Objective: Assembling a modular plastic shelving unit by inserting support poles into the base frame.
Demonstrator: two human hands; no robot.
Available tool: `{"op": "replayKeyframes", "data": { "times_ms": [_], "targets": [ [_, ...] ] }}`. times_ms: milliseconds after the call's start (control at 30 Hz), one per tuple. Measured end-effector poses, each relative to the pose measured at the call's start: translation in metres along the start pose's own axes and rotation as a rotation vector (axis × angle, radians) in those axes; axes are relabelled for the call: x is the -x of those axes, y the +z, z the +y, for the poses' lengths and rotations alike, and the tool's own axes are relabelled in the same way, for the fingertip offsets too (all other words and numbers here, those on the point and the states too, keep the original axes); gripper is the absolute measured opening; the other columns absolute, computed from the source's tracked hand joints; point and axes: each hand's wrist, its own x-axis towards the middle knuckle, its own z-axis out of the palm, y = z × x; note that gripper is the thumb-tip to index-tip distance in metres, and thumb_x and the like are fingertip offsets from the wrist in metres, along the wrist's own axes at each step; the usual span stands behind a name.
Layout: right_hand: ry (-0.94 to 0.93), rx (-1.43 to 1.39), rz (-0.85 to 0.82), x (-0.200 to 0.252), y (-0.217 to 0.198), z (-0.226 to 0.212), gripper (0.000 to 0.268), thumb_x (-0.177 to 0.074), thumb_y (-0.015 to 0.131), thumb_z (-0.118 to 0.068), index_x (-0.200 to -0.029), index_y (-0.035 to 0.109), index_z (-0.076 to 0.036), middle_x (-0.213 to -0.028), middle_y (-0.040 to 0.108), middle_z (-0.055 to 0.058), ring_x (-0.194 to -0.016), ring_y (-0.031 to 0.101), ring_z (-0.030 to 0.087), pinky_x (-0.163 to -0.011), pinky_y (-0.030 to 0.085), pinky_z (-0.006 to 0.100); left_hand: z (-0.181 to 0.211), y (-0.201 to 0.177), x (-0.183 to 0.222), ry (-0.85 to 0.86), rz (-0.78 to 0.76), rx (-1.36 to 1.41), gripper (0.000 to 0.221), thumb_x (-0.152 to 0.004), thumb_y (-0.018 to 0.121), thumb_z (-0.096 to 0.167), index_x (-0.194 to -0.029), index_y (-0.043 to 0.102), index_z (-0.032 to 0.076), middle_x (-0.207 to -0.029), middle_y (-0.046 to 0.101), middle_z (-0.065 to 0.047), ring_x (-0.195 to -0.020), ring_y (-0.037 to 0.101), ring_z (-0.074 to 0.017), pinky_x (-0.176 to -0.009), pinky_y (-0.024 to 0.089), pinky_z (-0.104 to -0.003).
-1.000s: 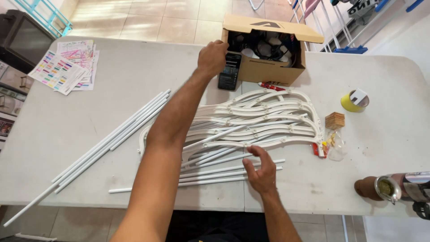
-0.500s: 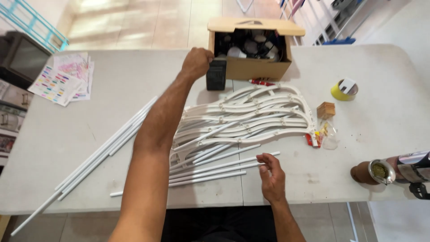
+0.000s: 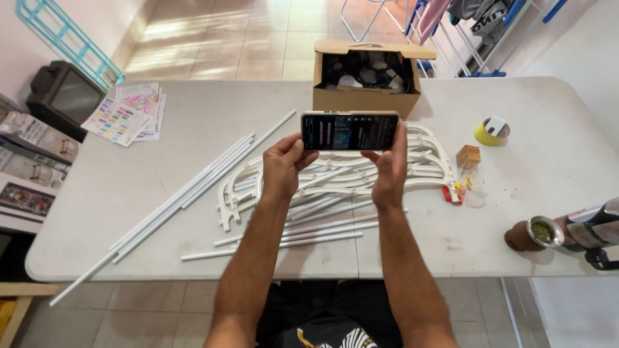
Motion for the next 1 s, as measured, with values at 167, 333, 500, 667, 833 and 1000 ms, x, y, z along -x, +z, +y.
{"op": "replayKeyframes", "data": {
  "times_ms": [167,333,500,667,833,1000],
  "targets": [
    [-0.081,-0.019,-0.071,-0.003,-0.012,-0.026,0.1,-0.097,0.032,-0.081,-0.163,0.021,-0.006,-0.142,0.053,0.016,-0.118,0.064,0.026,-0.095,0.06,0.038,0.003,-0.013,0.022,-0.006,-0.193,0.186,0.02,-0.099,0.063,-0.002,-0.117,0.069,-0.007,-0.102,0.075,-0.028,-0.094,0.075,-0.0441,-0.084,0.066,-0.059],
    [-0.121,-0.007,-0.088,-0.001,-0.016,-0.032,0.101,-0.096,0.026,-0.082,-0.163,0.022,-0.006,-0.136,0.057,0.016,-0.113,0.066,0.025,-0.093,0.06,0.038,0.019,-0.006,0.03,0.042,-0.233,0.188,0.02,-0.099,0.063,-0.001,-0.117,0.069,-0.008,-0.101,0.075,-0.028,-0.094,0.076,-0.0426,-0.082,0.066,-0.058],
    [-0.141,-0.015,-0.092,0.001,-0.014,-0.039,0.101,-0.096,0.024,-0.082,-0.162,0.021,-0.005,-0.135,0.057,0.017,-0.113,0.067,0.025,-0.093,0.06,0.037,0.025,-0.006,0.031,0.06,-0.253,0.206,0.019,-0.099,0.063,-0.001,-0.116,0.07,-0.007,-0.099,0.076,-0.027,-0.093,0.076,-0.0425,-0.081,0.065,-0.058],
    [-0.153,-0.031,-0.093,-0.002,-0.01,-0.048,0.101,-0.096,0.025,-0.082,-0.162,0.021,-0.005,-0.134,0.058,0.015,-0.114,0.067,0.024,-0.095,0.061,0.036,0.033,-0.002,0.03,0.08,-0.278,0.203,0.019,-0.099,0.063,-0.001,-0.116,0.069,-0.007,-0.099,0.076,-0.027,-0.094,0.076,-0.0419,-0.081,0.065,-0.057],
    [-0.17,-0.03,-0.098,-0.006,-0.009,-0.05,0.102,-0.095,0.026,-0.083,-0.162,0.021,-0.006,-0.133,0.058,0.016,-0.115,0.067,0.024,-0.096,0.061,0.037,0.034,-0.002,0.026,0.086,-0.296,0.209,0.021,-0.099,0.063,0.001,-0.118,0.068,-0.007,-0.099,0.076,-0.026,-0.094,0.076,-0.0405,-0.082,0.065,-0.056],
    [-0.185,-0.024,-0.094,-0.007,-0.009,-0.052,0.1,-0.096,0.024,-0.082,-0.162,0.021,-0.007,-0.132,0.057,0.016,-0.115,0.067,0.025,-0.097,0.061,0.037,0.036,-0.001,0.025,0.086,-0.312,0.219,0.022,-0.1,0.062,0.001,-0.12,0.068,-0.006,-0.101,0.076,-0.027,-0.096,0.076,-0.0407,-0.082,0.065,-0.055]
  ]
}}
